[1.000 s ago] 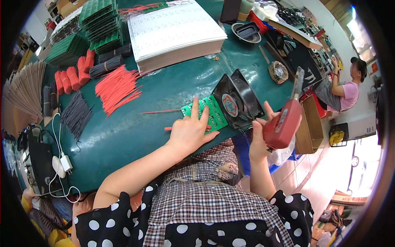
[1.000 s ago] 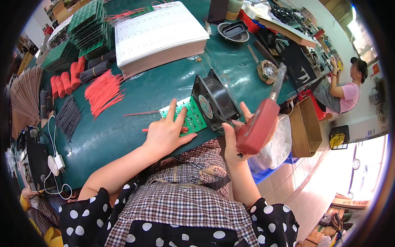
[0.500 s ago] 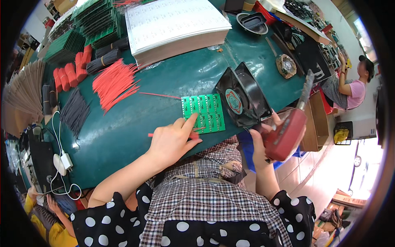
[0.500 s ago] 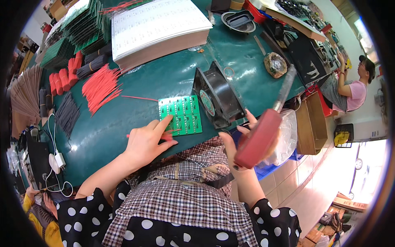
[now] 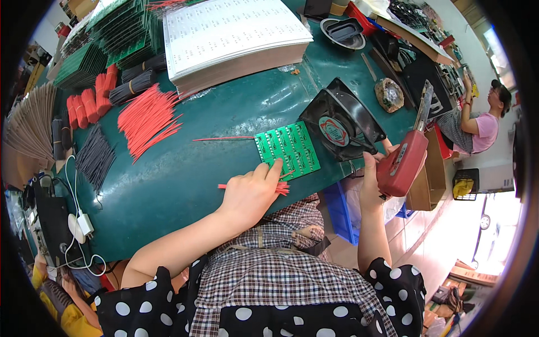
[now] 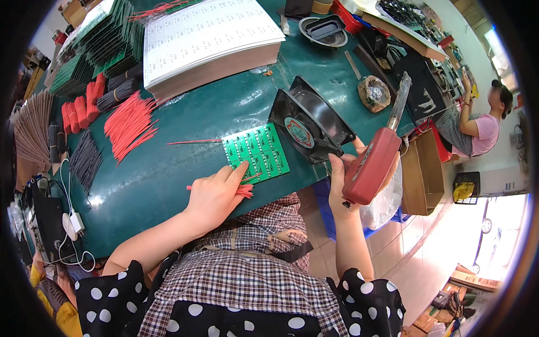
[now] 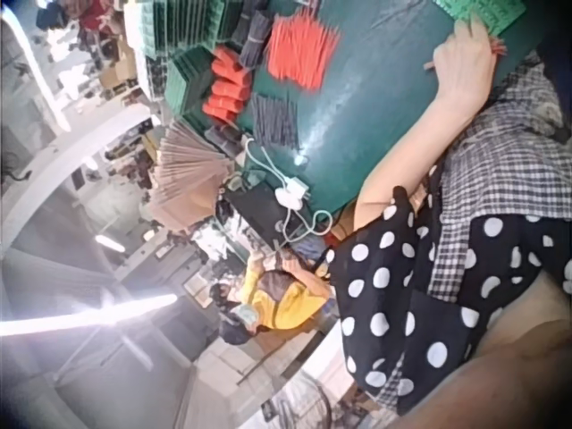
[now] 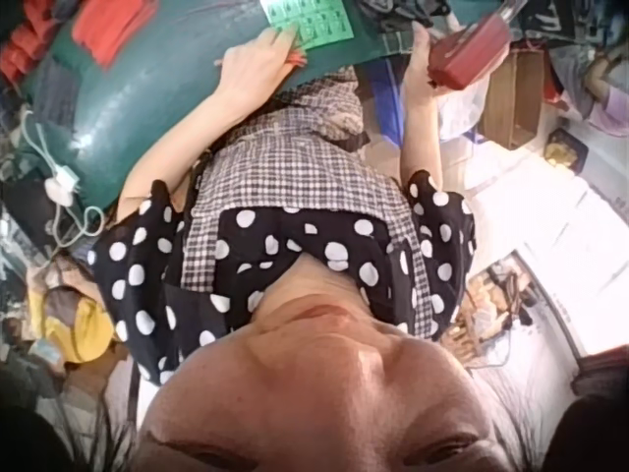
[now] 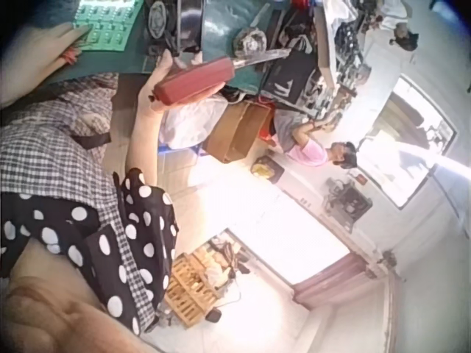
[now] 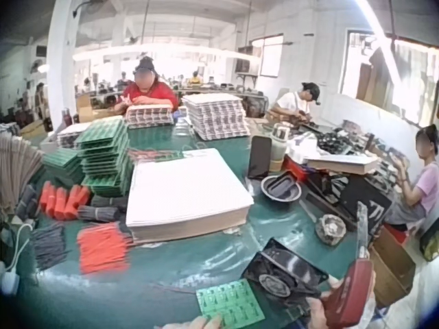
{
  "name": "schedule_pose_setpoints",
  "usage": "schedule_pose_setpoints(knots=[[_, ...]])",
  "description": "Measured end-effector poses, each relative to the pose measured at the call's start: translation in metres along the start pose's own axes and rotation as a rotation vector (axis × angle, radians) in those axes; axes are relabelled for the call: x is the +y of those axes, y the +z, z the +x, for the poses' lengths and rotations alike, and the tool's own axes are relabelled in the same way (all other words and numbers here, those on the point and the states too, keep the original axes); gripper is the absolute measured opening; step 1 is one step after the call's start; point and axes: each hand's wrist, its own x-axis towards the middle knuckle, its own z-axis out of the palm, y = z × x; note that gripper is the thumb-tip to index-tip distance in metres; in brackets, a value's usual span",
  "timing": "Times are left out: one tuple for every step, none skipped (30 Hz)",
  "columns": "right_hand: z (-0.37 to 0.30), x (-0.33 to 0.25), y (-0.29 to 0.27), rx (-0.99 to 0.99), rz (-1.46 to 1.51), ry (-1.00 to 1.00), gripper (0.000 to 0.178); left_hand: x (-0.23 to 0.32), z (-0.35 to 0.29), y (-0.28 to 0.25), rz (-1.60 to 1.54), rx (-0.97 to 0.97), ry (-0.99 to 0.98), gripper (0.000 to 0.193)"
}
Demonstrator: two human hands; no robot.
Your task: The person places wires onto circuit boards and solders them to the contacts using a soldering iron.
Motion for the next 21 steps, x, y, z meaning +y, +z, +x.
schedule_pose_setpoints(knots=[[0.0, 0.001, -0.001, -0.005, -0.001, 0.005, 0.071, 0.0, 0.001, -0.001, -0.001, -0.022, -0.007, 0.053], [0.0, 0.0, -0.002, -0.003, -0.005, 0.018, 0.071, 0.002, 0.001, -0.005, -0.002, -0.036, -0.006, 0.053], [0.001, -0.002, -0.002, -0.014, -0.06, 0.014, 0.07, 0.004, 0.003, -0.012, -0.072, -0.056, -0.031, 0.051], [0.001, -0.004, -0.003, -0.026, -0.115, 0.012, 0.07, 0.005, 0.005, -0.018, -0.142, -0.077, -0.057, 0.048], [0.003, -0.008, -0.005, -0.028, -0.113, 0.024, 0.07, 0.004, 0.005, -0.024, -0.14, -0.088, -0.062, 0.048], [0.006, -0.012, -0.007, -0.048, -0.087, 0.093, 0.069, 0.001, 0.005, -0.031, -0.219, -0.103, -0.116, 0.045], [0.007, -0.016, -0.008, -0.068, -0.06, 0.161, 0.068, -0.004, 0.005, -0.038, -0.298, -0.118, -0.171, 0.042], [0.008, -0.019, -0.007, -0.07, -0.045, 0.164, 0.066, -0.009, 0.005, -0.045, -0.366, -0.175, -0.241, 0.032], [0.007, -0.02, -0.007, -0.071, -0.044, 0.173, 0.066, -0.016, 0.006, -0.048, -0.421, -0.169, -0.251, 0.024], [0.005, -0.02, -0.006, -0.083, -0.082, 0.191, 0.066, -0.024, 0.006, -0.045, -0.531, -0.177, -0.255, 0.02], [0.005, -0.021, -0.005, -0.093, -0.121, 0.207, 0.066, -0.031, 0.007, -0.042, -0.641, -0.183, -0.257, 0.017], [0.004, -0.023, -0.004, -0.092, -0.121, 0.211, 0.066, -0.032, 0.008, -0.042, -0.64, -0.187, -0.258, 0.017], [0.004, -0.024, -0.003, -0.102, -0.166, 0.203, 0.066, -0.031, 0.01, -0.044, -0.571, -0.226, -0.278, 0.015], [0.003, -0.025, -0.004, -0.112, -0.216, 0.197, 0.066, -0.029, 0.012, -0.044, -0.505, -0.266, -0.296, 0.013], [0.002, -0.025, -0.005, -0.111, -0.22, 0.198, 0.066, -0.024, 0.015, -0.046, -0.508, -0.269, -0.294, 0.013], [0.001, -0.024, -0.007, -0.108, -0.239, 0.175, 0.067, -0.019, 0.017, -0.049, -0.372, -0.237, -0.275, 0.011], [-0.001, -0.022, -0.006, -0.107, -0.251, 0.152, 0.067, -0.017, 0.017, -0.051, -0.23, -0.202, -0.258, 0.009], [-0.002, -0.022, -0.006, -0.107, -0.249, 0.153, 0.067, -0.019, 0.014, -0.05, -0.228, -0.202, -0.26, 0.009], [-0.002, -0.021, -0.005, -0.088, -0.222, 0.141, 0.062, -0.022, 0.01, -0.049, -0.188, -0.193, -0.216, 0.009], [-0.002, -0.022, -0.004, -0.063, -0.202, 0.126, 0.058, -0.026, 0.009, -0.047, -0.152, -0.185, -0.165, 0.009], [-0.002, -0.024, -0.006, -0.057, -0.206, 0.124, 0.058, -0.028, 0.009, -0.044, -0.154, -0.185, -0.157, 0.009]])
